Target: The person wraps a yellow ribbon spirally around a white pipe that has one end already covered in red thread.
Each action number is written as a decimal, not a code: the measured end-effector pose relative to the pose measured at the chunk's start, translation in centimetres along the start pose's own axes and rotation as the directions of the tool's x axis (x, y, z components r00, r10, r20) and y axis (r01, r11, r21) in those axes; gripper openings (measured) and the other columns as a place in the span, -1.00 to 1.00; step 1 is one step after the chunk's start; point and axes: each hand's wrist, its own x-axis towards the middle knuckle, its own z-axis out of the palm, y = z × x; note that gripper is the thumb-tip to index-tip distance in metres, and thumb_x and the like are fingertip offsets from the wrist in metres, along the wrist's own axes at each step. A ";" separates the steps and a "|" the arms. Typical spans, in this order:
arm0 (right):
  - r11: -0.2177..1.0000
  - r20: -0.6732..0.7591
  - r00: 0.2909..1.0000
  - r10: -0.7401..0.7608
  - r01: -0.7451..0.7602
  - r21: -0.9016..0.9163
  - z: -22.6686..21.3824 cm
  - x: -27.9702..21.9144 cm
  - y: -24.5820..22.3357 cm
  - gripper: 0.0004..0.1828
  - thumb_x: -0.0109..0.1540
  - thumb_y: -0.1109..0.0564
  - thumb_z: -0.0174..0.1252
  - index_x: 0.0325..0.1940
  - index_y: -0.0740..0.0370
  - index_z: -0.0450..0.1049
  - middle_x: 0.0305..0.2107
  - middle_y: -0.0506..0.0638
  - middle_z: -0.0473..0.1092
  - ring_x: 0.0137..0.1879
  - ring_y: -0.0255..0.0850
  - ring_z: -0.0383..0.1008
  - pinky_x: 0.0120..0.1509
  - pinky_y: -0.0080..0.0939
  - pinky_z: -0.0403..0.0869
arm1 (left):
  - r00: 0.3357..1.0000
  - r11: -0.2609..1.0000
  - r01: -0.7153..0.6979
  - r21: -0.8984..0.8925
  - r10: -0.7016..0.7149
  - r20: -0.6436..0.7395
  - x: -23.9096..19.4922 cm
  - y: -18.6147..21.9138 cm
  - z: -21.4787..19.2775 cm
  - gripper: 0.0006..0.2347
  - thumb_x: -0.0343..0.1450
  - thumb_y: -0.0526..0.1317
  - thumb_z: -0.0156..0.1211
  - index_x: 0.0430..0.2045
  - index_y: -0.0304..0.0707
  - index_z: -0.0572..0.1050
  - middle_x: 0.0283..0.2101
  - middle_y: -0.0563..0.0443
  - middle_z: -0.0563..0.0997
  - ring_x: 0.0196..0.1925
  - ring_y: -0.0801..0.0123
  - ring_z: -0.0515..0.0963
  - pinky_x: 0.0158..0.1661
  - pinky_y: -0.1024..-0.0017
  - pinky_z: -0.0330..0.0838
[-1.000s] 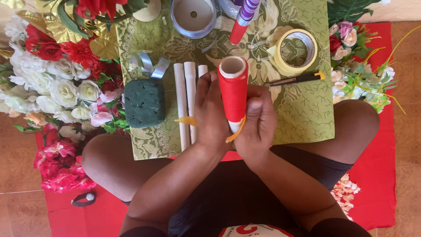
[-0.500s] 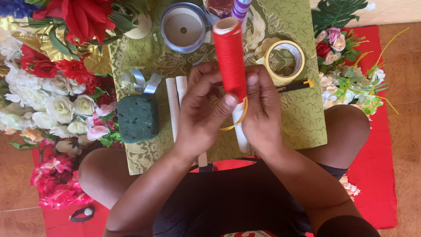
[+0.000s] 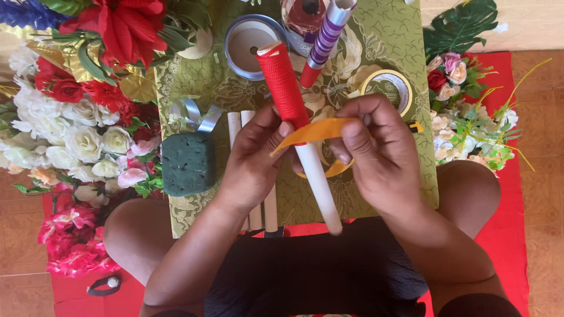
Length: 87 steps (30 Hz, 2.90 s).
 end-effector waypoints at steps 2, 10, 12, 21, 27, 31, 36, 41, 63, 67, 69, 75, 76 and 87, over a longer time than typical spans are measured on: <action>0.995 -0.007 1.000 0.005 -0.005 -0.104 -0.7 0.1 -0.1 -0.76 0.40 0.01 0.10 -0.08 0.22 0.28 -0.44 -0.09 0.22 -0.40 -0.35 0.22 -0.28 -0.40 0.24 | 1.000 1.000 0.019 -0.019 -0.019 -0.019 0.1 0.2 0.2 -0.73 0.55 -0.07 0.12 -0.03 -0.29 0.45 -0.19 0.01 0.54 -0.34 0.46 0.49 -0.47 0.52 0.44; 0.972 -0.003 1.000 0.005 -0.005 -0.237 -2.7 -0.9 0.7 -0.86 0.30 0.29 0.24 -0.16 0.23 0.39 -0.16 0.10 0.52 -0.04 -0.24 0.54 0.09 -0.34 0.50 | 0.991 0.990 0.111 -0.091 -0.117 -0.071 -0.2 -0.2 -0.5 -0.66 0.52 -0.04 0.14 0.04 -0.31 0.42 -0.14 -0.24 0.65 -0.32 0.39 0.54 -0.46 0.54 0.34; 0.976 0.014 1.000 0.025 -0.022 -0.216 -3.0 -1.0 0.6 -0.87 0.29 0.27 0.24 -0.17 0.20 0.40 -0.11 0.13 0.53 0.04 -0.18 0.56 0.20 -0.22 0.52 | 0.980 0.961 0.110 -0.254 -0.148 -0.134 -0.3 -0.6 -0.8 -0.68 0.55 -0.17 0.12 0.11 -0.42 0.44 -0.19 -0.19 0.66 -0.17 0.10 0.72 -0.01 0.24 0.60; 0.995 -0.061 0.997 0.045 -0.051 -0.091 -4.0 -1.5 2.8 -0.83 0.31 0.13 0.24 -0.22 0.19 0.37 -0.25 0.05 0.47 -0.18 -0.23 0.50 0.00 -0.28 0.47 | 0.998 0.975 0.065 -0.215 -0.063 0.018 -0.1 0.0 -0.1 -0.71 0.60 -0.12 0.08 0.12 -0.34 0.39 0.18 -0.44 0.54 0.24 -0.05 0.56 0.25 0.12 0.46; 0.969 0.045 0.999 0.027 -0.037 0.245 -4.2 -1.4 2.6 -0.82 0.36 0.17 0.16 -0.20 0.23 0.28 -0.24 0.23 0.46 -0.18 0.01 0.55 0.04 -0.07 0.53 | 0.996 0.975 0.075 -0.208 -0.061 0.070 -0.1 -0.2 -0.5 -0.71 0.61 -0.11 0.11 0.18 -0.23 0.39 0.29 -0.45 0.47 0.36 -0.02 0.47 0.37 0.15 0.31; 0.939 0.058 0.998 0.014 -0.033 0.341 -4.9 -1.5 3.4 -0.81 0.35 0.23 0.17 -0.17 0.24 0.25 -0.13 0.36 0.47 -0.15 0.08 0.57 0.02 -0.08 0.56 | 0.983 0.943 0.168 -0.289 -0.183 -0.024 -0.8 -1.4 -1.6 -0.58 0.54 -0.20 0.19 0.29 -0.36 0.32 0.10 0.01 0.58 0.12 0.44 0.56 0.15 0.53 0.39; 0.955 0.013 1.000 0.023 -0.026 0.295 -5.3 -1.2 4.2 -0.84 0.32 0.28 0.20 -0.19 0.26 0.32 -0.12 0.26 0.48 -0.18 0.04 0.59 -0.03 -0.11 0.63 | 0.986 0.981 0.144 -0.128 -0.153 -0.061 -0.6 -0.4 -0.9 -0.64 0.51 -0.14 0.19 0.10 -0.47 0.48 0.03 -0.14 0.65 0.03 0.37 0.59 0.09 0.49 0.39; 0.999 0.081 0.996 0.044 -0.046 0.016 -5.2 -0.7 3.0 -0.72 0.34 0.05 0.18 -0.02 0.23 0.29 -0.08 0.24 0.47 -0.03 -0.05 0.54 0.12 -0.14 0.51 | 0.991 0.984 0.127 0.123 -0.120 -0.064 -0.4 0.3 -0.5 -0.64 0.51 -0.05 0.16 0.03 -0.38 0.53 -0.05 -0.01 0.64 -0.07 0.46 0.53 -0.07 0.54 0.34; 0.888 0.080 0.994 0.076 -0.031 -0.458 -4.7 -0.6 0.2 -0.92 0.36 0.25 0.16 -0.06 0.29 0.47 -0.23 0.00 0.48 -0.14 -0.33 0.44 -0.04 -0.42 0.38 | 0.996 0.988 0.083 0.131 -0.081 -0.021 -0.5 -0.6 0.0 -0.74 0.55 -0.12 0.14 0.02 -0.28 0.40 -0.10 0.01 0.55 -0.03 0.36 0.56 0.08 0.43 0.42; 0.861 0.130 0.990 0.059 0.015 -0.508 -4.1 -1.0 0.1 -0.94 0.31 0.24 0.23 -0.14 0.25 0.50 -0.31 -0.02 0.46 -0.22 -0.31 0.43 -0.10 -0.37 0.35 | 0.991 0.983 0.130 0.127 -0.128 -0.023 -0.5 -0.6 -0.1 -0.73 0.54 -0.12 0.15 0.02 -0.28 0.39 -0.06 -0.04 0.59 -0.01 0.29 0.63 0.12 0.38 0.48; 0.858 0.173 0.985 0.020 0.072 -0.508 -3.9 -0.9 0.1 -0.92 0.28 0.25 0.26 -0.15 0.27 0.53 -0.31 0.01 0.47 -0.23 -0.28 0.46 -0.11 -0.36 0.38 | 0.995 0.976 0.101 0.194 -0.104 0.002 -0.3 -0.2 0.2 -0.71 0.56 -0.13 0.10 0.09 -0.30 0.37 -0.04 0.02 0.49 0.03 0.33 0.56 0.18 0.30 0.57; 0.900 0.077 0.977 0.201 -0.153 -0.407 -4.1 -1.8 1.4 -0.82 0.22 0.27 0.34 -0.13 0.25 0.50 -0.28 -0.04 0.50 -0.18 -0.37 0.47 -0.07 -0.45 0.41 | 0.993 0.967 0.118 0.225 -0.114 -0.031 -0.4 -0.5 0.3 -0.75 0.53 -0.17 0.17 0.02 -0.24 0.37 -0.10 0.09 0.55 -0.03 0.50 0.52 0.06 0.50 0.42; 0.901 0.078 0.976 0.204 -0.155 -0.406 -4.1 -1.8 1.3 -0.82 0.22 0.27 0.34 -0.13 0.25 0.50 -0.28 -0.04 0.50 -0.18 -0.37 0.47 -0.07 -0.45 0.41 | 0.993 0.967 0.120 0.225 -0.115 -0.034 -0.4 -0.4 0.4 -0.75 0.53 -0.17 0.17 0.02 -0.24 0.37 -0.10 0.09 0.55 -0.03 0.50 0.52 0.06 0.50 0.42; 0.927 0.082 0.950 0.302 -0.273 -0.258 -3.8 -1.9 1.2 -0.75 0.20 0.26 0.35 -0.12 0.22 0.43 -0.28 -0.03 0.47 -0.17 -0.39 0.48 -0.04 -0.45 0.48 | 0.986 0.961 0.167 0.222 -0.166 -0.023 -0.7 -1.2 -0.3 -0.64 0.44 -0.12 0.30 0.03 -0.24 0.36 -0.11 0.01 0.60 -0.03 0.42 0.57 0.05 0.46 0.49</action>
